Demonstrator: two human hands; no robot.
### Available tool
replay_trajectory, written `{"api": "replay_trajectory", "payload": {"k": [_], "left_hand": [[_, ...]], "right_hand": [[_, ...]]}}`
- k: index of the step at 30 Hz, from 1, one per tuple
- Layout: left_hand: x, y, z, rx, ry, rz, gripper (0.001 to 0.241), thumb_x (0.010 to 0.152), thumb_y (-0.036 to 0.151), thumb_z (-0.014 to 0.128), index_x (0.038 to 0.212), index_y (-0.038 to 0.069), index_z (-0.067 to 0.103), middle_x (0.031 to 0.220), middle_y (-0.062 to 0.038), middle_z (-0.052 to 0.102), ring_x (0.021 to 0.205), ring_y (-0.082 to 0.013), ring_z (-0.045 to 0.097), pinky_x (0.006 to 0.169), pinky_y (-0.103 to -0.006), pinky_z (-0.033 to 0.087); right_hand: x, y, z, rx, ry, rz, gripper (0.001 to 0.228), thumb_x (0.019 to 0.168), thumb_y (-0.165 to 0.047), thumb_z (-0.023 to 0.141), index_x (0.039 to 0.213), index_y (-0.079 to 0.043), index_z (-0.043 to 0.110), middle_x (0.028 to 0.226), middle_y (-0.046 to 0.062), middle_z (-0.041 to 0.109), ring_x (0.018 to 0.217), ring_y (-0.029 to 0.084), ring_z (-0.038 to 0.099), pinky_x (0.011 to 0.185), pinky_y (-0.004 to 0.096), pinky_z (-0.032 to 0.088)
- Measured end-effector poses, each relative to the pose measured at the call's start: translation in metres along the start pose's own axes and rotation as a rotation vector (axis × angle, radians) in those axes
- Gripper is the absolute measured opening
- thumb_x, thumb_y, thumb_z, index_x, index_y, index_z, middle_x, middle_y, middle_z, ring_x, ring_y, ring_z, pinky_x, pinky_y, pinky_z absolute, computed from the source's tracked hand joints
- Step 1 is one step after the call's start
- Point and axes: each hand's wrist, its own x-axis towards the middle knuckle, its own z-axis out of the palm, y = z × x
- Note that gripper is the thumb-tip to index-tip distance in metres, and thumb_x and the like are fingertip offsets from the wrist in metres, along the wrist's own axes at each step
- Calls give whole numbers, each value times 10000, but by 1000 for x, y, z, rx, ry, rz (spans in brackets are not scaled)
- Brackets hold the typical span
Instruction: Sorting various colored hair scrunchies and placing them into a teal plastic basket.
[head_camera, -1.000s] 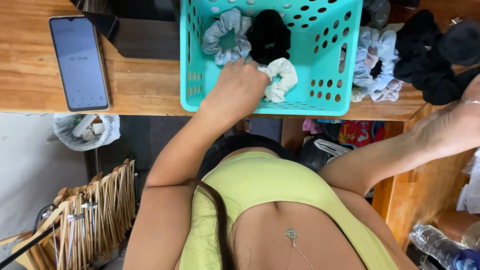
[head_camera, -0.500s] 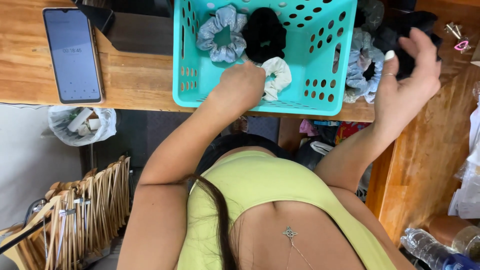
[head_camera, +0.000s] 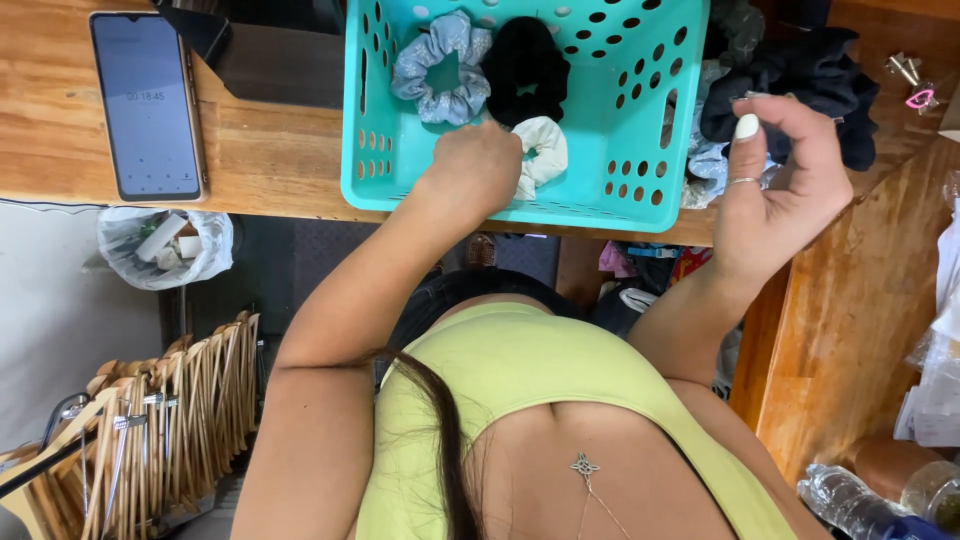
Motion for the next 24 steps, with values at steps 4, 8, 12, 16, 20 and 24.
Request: {"api": "replay_trajectory", "payload": {"k": [4,8,12,16,20,24], "left_hand": [[13,-11,25,0,144,42,262,801,-121,530,925,61,673,854,-150,624,631,-289,637,468,-407,530],[-22,-9,-25,-100,346,33,302,648,-222,544,631,78,512,596,-138,549,489,-313,600,378,-412,482],[-72,-3,-85,-587,461,115,108,804,114,804,740,116,717,657,-51,697,678,-254,661,610,-402,502],[-99,0,-112,-902,534,258,88,853,178,805,779,181,758,682,95,737,611,1,634,646,-214,506],[-109,-9,-114,-1043,493,417,82,963,197,780,955,121,753,755,58,703,662,-2,581,596,-185,475],[-94,-7,-94,-690,510,518,678,767,402,956,1291,134,620,1271,-60,520,1205,-273,495,987,-417,412]], "right_hand": [[-1,-3,4,-31,-98,-21,240,1181,-129,597,1146,82,705,1074,204,695,1032,342,680,956,437,546],[1,-12,12,-53,-116,-34,205,1163,-130,620,1139,52,711,1072,180,723,1033,366,682,1008,493,564],[6,-18,20,29,-358,-127,451,1049,-308,654,1301,62,605,1268,250,629,1243,414,598,1076,525,501],[-2,-9,42,-11,-580,-201,759,983,-531,687,1493,-18,458,1464,216,567,1465,443,477,1256,684,250],[-8,-10,50,70,-380,-141,272,1098,-235,618,1212,10,648,1102,147,711,961,317,709,1174,678,448],[-17,1,47,208,-321,63,288,1035,-238,714,1202,-11,654,1075,136,707,1205,409,697,1157,586,540]]}}
